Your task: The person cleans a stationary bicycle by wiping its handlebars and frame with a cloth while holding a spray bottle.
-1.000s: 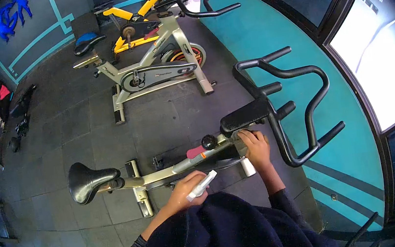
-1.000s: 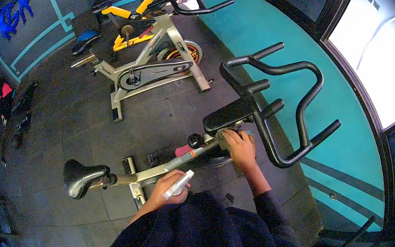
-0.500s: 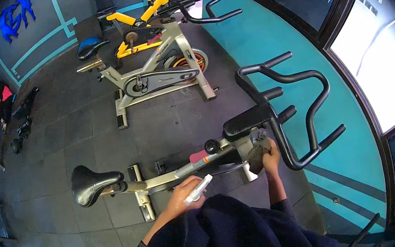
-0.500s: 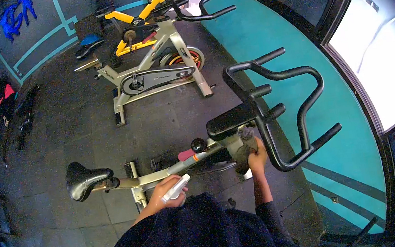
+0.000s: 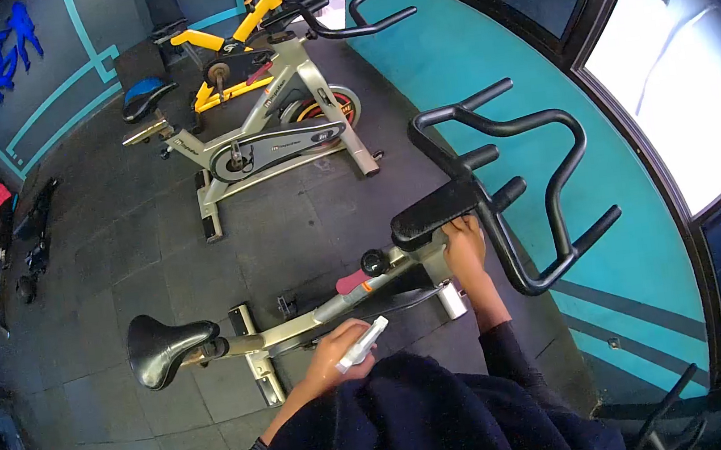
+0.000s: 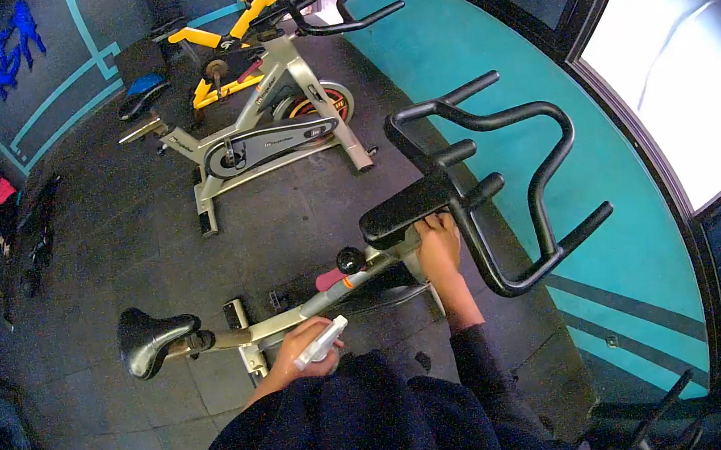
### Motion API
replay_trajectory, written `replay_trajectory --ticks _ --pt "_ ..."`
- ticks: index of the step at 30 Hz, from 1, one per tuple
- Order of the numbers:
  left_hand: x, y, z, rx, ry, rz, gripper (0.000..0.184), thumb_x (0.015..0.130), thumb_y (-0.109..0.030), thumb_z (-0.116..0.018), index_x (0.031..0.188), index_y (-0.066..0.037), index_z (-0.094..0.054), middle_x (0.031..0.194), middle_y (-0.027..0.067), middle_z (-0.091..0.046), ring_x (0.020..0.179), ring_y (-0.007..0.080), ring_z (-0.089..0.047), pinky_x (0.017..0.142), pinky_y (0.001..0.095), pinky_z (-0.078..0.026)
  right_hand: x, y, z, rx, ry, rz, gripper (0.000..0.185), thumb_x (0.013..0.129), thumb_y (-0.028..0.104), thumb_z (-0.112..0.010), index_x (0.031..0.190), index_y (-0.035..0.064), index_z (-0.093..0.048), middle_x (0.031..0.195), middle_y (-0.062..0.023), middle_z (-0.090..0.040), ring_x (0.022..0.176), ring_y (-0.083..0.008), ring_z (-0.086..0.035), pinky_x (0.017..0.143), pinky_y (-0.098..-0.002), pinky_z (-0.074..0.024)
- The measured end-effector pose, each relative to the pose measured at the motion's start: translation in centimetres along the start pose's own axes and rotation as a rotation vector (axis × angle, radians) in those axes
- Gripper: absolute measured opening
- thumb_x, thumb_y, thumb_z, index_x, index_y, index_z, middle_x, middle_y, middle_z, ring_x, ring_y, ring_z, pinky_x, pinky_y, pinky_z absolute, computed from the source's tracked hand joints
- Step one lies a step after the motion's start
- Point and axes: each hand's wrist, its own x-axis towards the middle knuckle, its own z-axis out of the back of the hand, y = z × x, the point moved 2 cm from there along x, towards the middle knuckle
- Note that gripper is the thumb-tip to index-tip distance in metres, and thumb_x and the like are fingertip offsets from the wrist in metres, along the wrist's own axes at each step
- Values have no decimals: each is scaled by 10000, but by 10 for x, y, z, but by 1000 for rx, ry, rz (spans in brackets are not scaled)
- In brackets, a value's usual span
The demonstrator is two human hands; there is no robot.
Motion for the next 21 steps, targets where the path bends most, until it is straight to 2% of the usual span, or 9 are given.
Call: replay_trajectory --ticks 4,9,10,13,17,19,21 --pt "1 -1 1 10 16 -5 342 677 -62 -669 1011 -36 -600 997 89 -606 830 255 -654 722 334 -536 -2 -4 -4 9 8 27 398 646 13 -635 1028 123 -657 1071 -3 -588 1039 -269 -513 843 -413 -454" --pt "3 -5 -3 -69 42 -2 331 679 -41 -656 1006 -30 -600 990 94 -607 829 250 -657 722 331 -534 -23 17 14 -35 -27 28 530 662 30 -648 1179 139 -613 1227 -13 -565 1044 -263 -510 859 -393 -470" --pt "3 -5 -4 -106 55 8 326 681 -35 -651 1003 -30 -602 988 96 -607 826 248 -658 720 329 -534 -26 26 29 17 61 -1 559 681 5 -614 1228 120 -592 1289 -35 -545 1051 -287 -520 890 -380 -468" --pt "4 -3 -3 -71 51 -35 328 684 -35 -652 1008 -31 -604 989 91 -609 821 243 -660 716 323 -535 -43 22 38 175 77 23 562 658 -43 -557 1203 81 -610 1253 -76 -584 1032 -314 -537 888 -381 -474" --pt "5 -5 1 -70 16 13 334 685 -36 -659 1015 -34 -606 990 84 -611 818 239 -663 715 321 -535 -52 5 38 199 100 2 618 664 -54 -575 1269 71 -550 1255 -82 -581 1072 -335 -533 929 -374 -453" --pt "4 -1 2 15 43 5 355 709 -19 -637 1059 -4 -577 1003 90 -613 838 168 -684 743 276 -546 -43 5 47 258 -23 -112 599 672 -55 -566 1260 56 -553 1231 -104 -594 1068 -337 -533 929 -386 -450" --pt "4 -2 2 -17 39 24 344 698 -33 -650 1038 -21 -594 999 84 -614 828 202 -675 730 300 -542 -35 9 29 252 -22 -64 595 670 -58 -566 1256 46 -552 1258 -113 -573 1059 -334 -528 931 -386 -444"
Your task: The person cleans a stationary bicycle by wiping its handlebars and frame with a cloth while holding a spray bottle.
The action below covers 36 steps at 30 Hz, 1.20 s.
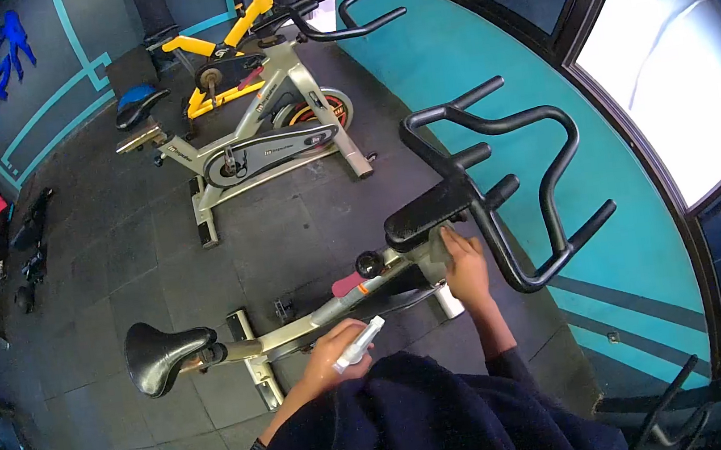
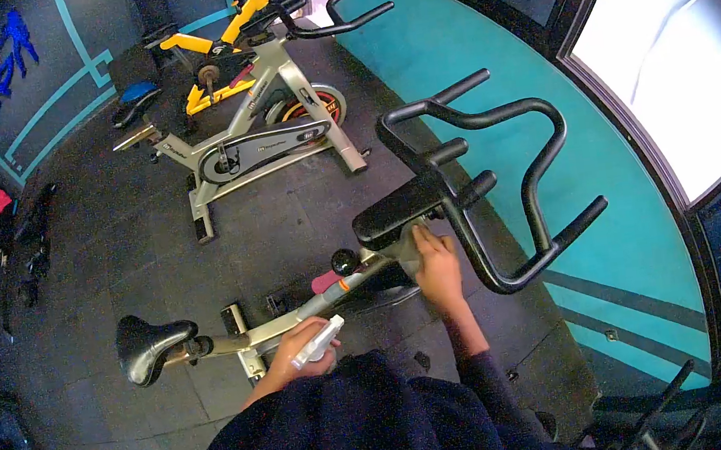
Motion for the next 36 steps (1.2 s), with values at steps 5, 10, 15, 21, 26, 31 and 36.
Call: replay_trajectory --ticks 5,10,15,21,26,31,36 --pt "0 1 1 -49 -12 32 329 684 -48 -665 1008 -34 -611 995 82 -614 823 243 -663 721 328 -538 23 -5 -30 -157 -8 75 419 681 16 -595 1098 54 -621 1164 -57 -579 1042 -308 -508 862 -395 -453" --pt "1 7 -6 -39 -18 0 324 674 -34 -657 994 -30 -608 993 92 -613 824 255 -661 717 332 -538 42 -18 -38 -353 98 70 290 679 102 -620 967 90 -647 1068 -28 -605 1056 -268 -513 843 -401 -457" --pt "4 5 -6 -66 -15 -25 330 670 -28 -656 996 -29 -607 989 94 -611 830 256 -657 716 336 -537 27 -2 -32 -344 50 83 316 703 104 -611 1016 76 -635 1113 -43 -596 1075 -273 -506 818 -411 -485" --pt "6 2 -2 -39 4 -42 339 667 -29 -656 1002 -28 -605 986 93 -610 841 265 -653 726 339 -534 7 22 -29 -282 49 -4 508 720 79 -569 1222 4 -547 1292 -79 -523 1092 -313 -512 842 -376 -510" --pt "4 9 -2 -38 4 -6 341 666 -34 -657 1003 -29 -604 990 100 -607 849 270 -651 735 343 -536 -5 39 -30 -342 121 -17 539 701 81 -570 1235 19 -550 1325 -95 -509 1070 -303 -535 846 -376 -510" --pt "6 10 1 -48 -11 -28 345 663 -44 -660 1002 -27 -600 990 103 -603 834 279 -643 728 346 -533 -22 64 -32 -230 193 116 563 678 103 -587 1240 71 -568 1317 -58 -525 1004 -269 -548 821 -364 -505" --pt "7 5 10 6 -23 -45 358 666 -71 -672 1014 -34 -595 999 104 -598 854 297 -630 742 357 -525 -23 102 -23 -85 44 329 570 670 102 -593 1241 112 -581 1269 2 -558 932 -231 -535 751 -335 -486"
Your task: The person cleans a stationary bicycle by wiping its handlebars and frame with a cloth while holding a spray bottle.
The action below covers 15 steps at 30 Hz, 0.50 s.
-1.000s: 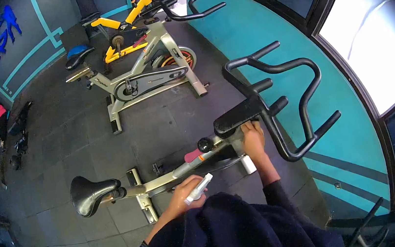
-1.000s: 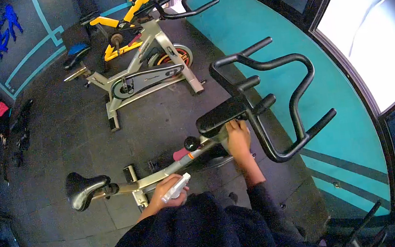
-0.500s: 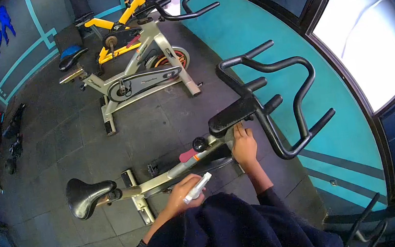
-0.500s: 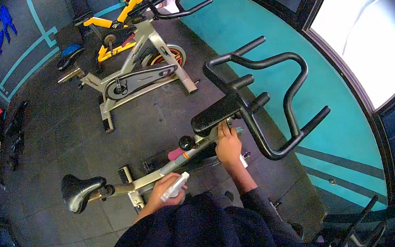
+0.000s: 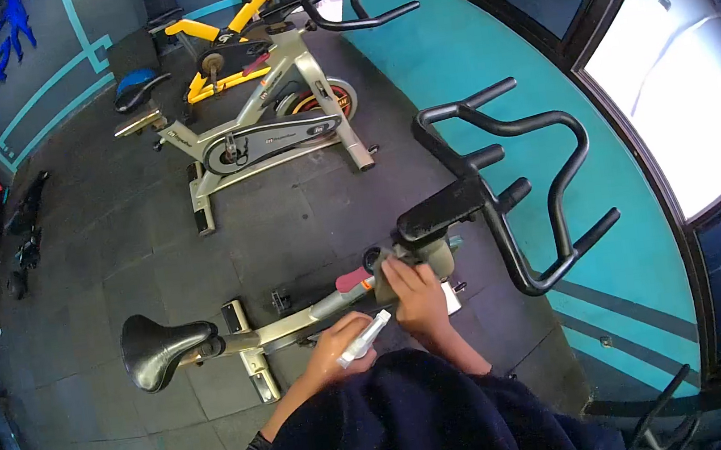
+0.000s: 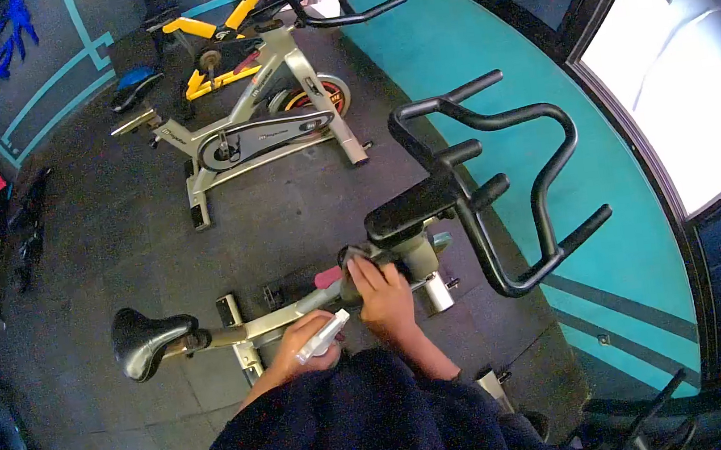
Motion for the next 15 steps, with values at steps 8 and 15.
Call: replay_trajectory --ticks 8,15 --pt "-18 8 0 -86 42 44 340 675 -81 -673 999 -32 -581 987 106 -590 860 311 -620 743 365 -513 6 -28 -31 -313 3 -6 520 803 130 -499 1323 139 -512 1354 56 -483 953 -197 -497 757 -309 -421" --pt "-29 -9 5 -36 -2 23 326 681 -66 -659 994 -26 -577 977 110 -590 840 313 -621 735 362 -513 18 -21 -32 -329 -28 -52 458 799 124 -519 1253 98 -573 1292 20 -535 921 -215 -507 769 -323 -441"
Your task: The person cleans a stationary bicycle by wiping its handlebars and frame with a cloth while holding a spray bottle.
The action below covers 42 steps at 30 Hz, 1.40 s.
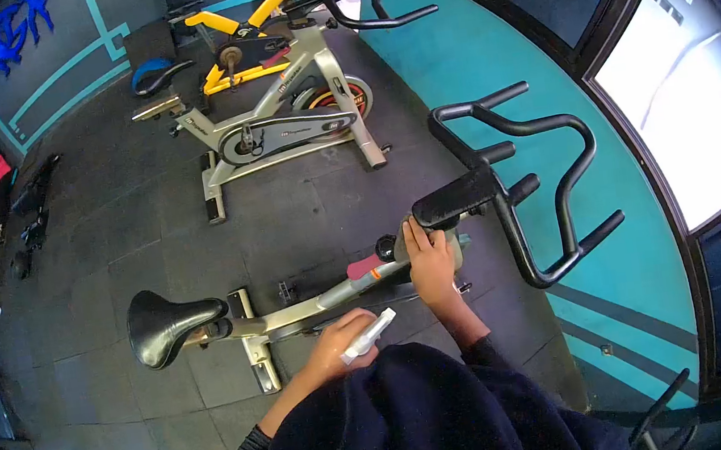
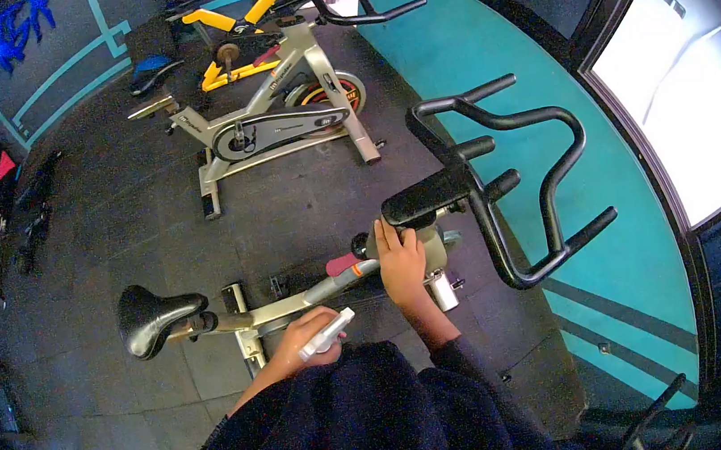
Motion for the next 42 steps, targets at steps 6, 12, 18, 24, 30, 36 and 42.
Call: replay_trajectory --ticks 6,12,18,24,30,36,42 --pt "-24 -22 -3 -65 -86 27 294 685 -37 -634 976 -22 -597 951 104 -599 832 292 -627 736 347 -512 13 14 -22 -121 -17 -67 417 797 133 -537 1203 67 -604 1267 -23 -549 931 -255 -512 784 -338 -468" --pt "-71 -28 18 -197 -97 72 309 697 4 -617 1005 23 -607 943 108 -608 801 208 -669 730 318 -527 -52 -8 14 1105 404 -444 449 781 -6 -563 1228 31 -576 1146 -92 -631 1069 -243 -565 921 -330 -442" --pt "-93 -33 37 -88 -38 113 338 716 46 -574 1055 43 -576 954 93 -596 824 206 -676 732 313 -538 -224 -24 94 2174 -220 -1305 236 835 38 -536 1036 -46 -628 1009 -136 -663 886 -242 -652 814 -364 -526" --pt "-82 -61 4 -9 225 -222 264 689 -60 -624 939 17 -593 930 135 -594 768 257 -636 698 336 -505 -387 -49 119 1779 -876 -850 441 964 312 -501 1251 -22 -518 1247 -152 -564 1066 -269 -578 949 -435 -458" --pt "-85 -75 -46 -246 363 -132 320 706 -12 -619 1023 13 -586 939 96 -603 822 179 -660 761 286 -518 -386 -13 169 2136 -1172 -1121 579 954 476 -418 1343 47 -427 1371 -162 -446 1228 -372 -444 1038 -554 -342" --pt "-68 -46 -3 -269 401 -115 316 719 -18 -612 1033 4 -577 950 94 -587 800 185 -651 726 298 -514 -323 -15 113 2252 -980 -1169 579 945 512 -420 1322 75 -465 1326 -143 -492 1194 -360 -477 1014 -543 -375" --pt "-34 8 77 -440 232 132 337 728 22 -594 1064 7 -583 987 86 -592 818 162 -669 738 285 -523 -181 16 44 2233 -916 -1214 554 964 490 -394 1280 51 -509 1277 -127 -539 1160 -330 -513 1000 -512 -395"
